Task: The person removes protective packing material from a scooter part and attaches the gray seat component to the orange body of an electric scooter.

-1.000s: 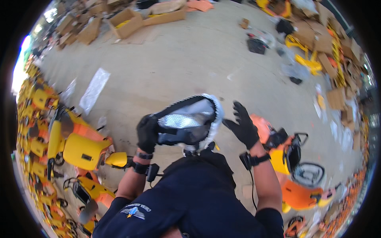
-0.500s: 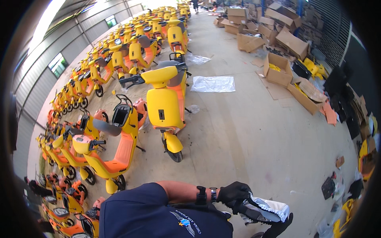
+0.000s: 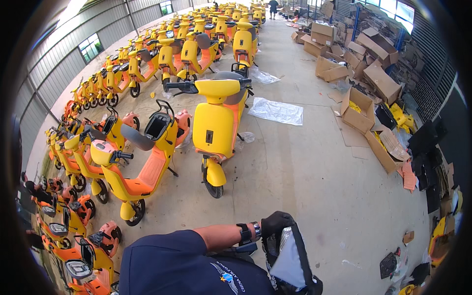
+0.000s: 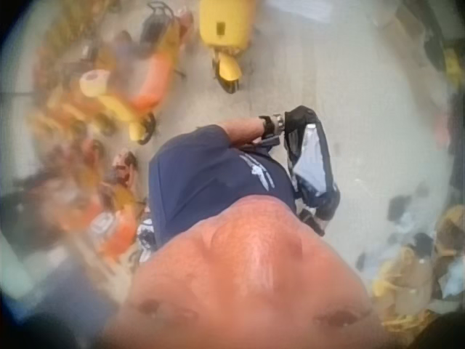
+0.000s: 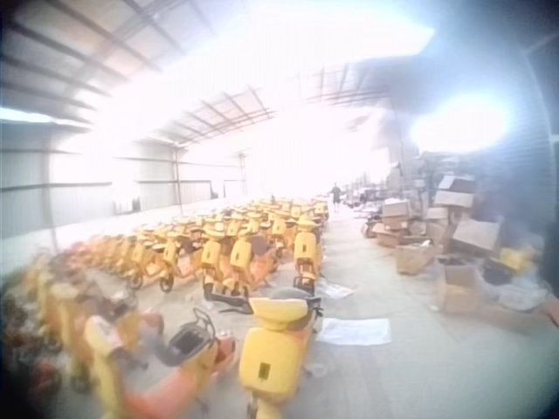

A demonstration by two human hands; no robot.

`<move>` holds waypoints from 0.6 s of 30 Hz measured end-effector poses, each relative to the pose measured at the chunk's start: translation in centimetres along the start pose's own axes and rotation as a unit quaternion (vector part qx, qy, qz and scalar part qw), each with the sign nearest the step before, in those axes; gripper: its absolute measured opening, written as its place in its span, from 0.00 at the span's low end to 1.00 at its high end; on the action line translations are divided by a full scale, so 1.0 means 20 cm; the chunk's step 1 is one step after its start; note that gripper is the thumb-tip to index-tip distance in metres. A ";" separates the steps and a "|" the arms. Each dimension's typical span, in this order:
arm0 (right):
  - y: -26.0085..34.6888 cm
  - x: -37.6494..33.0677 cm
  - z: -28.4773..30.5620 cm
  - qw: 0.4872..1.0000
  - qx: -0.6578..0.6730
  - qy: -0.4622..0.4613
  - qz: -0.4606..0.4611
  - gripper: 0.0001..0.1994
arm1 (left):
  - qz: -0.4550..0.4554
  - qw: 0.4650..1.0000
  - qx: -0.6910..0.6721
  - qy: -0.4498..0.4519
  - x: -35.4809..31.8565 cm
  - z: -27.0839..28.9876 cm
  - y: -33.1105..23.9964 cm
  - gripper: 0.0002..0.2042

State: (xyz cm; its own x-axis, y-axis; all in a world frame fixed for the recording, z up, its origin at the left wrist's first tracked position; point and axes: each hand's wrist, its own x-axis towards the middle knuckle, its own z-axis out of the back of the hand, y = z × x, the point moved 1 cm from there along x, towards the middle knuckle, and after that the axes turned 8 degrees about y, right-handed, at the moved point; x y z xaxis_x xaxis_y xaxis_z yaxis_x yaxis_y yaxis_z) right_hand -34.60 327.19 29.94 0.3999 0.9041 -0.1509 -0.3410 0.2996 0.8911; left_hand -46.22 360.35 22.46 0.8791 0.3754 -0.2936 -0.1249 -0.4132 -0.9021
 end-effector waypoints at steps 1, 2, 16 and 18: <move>0.20 0.07 -0.04 0.983 -0.093 -0.032 0.158 0.17 | 0.005 1.000 -0.013 -0.009 0.00 0.04 -0.01 0.07; 0.28 0.11 -0.02 0.961 -0.202 0.110 0.155 0.17 | 0.008 1.000 -0.026 -0.016 -0.02 0.07 -0.04 0.08; 0.44 0.46 -0.30 0.983 0.112 0.146 0.001 0.21 | 0.148 0.974 -0.072 0.158 -0.32 -0.06 -0.14 0.38; 0.41 0.46 -0.31 0.983 0.114 0.147 -0.009 0.21 | 0.154 0.964 -0.091 0.199 -0.29 -0.03 0.07 0.37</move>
State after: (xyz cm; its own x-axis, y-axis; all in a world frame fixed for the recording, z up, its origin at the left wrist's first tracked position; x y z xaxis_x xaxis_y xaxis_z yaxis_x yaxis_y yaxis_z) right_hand -39.05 339.79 33.30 0.1304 0.9582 -0.2545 -0.1239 0.2705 0.9547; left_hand -51.23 357.00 23.19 0.9248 -0.1205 -0.3608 -0.3563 -0.6068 -0.7105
